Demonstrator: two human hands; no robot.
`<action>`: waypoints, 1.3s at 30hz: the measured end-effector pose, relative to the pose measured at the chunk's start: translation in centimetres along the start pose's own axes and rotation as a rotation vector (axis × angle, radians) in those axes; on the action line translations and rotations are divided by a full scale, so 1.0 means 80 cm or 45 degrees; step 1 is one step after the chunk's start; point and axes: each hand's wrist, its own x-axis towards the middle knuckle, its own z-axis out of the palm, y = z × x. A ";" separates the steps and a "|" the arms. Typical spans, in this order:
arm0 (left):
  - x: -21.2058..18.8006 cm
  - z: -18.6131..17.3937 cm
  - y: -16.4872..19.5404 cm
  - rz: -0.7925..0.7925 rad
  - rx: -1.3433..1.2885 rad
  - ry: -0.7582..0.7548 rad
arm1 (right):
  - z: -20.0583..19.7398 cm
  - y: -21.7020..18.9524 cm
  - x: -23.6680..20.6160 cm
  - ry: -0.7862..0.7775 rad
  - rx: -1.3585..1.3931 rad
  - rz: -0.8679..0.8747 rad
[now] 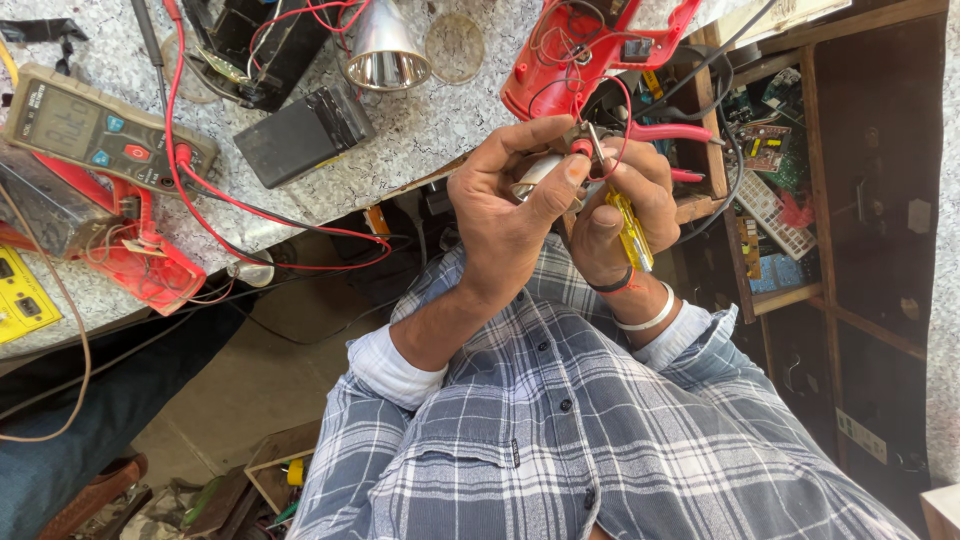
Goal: The person disassembles a red handheld device, uses a screwdriver and pliers to adjust internal wires, and tests connections with a multimeter. They then reassemble the device by inserting a battery and securing the casing.
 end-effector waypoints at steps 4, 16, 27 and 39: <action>-0.001 0.000 0.000 0.001 0.049 0.009 | -0.001 -0.002 -0.003 -0.009 -0.010 0.005; 0.000 -0.002 0.001 -0.045 0.020 0.005 | -0.003 -0.003 0.002 -0.058 -0.044 0.001; 0.003 -0.012 0.007 -0.076 0.072 0.004 | -0.021 -0.017 0.023 -0.150 -0.146 -0.056; 0.047 -0.086 0.041 0.191 0.414 -0.200 | -0.126 -0.023 0.103 -0.880 -1.034 0.668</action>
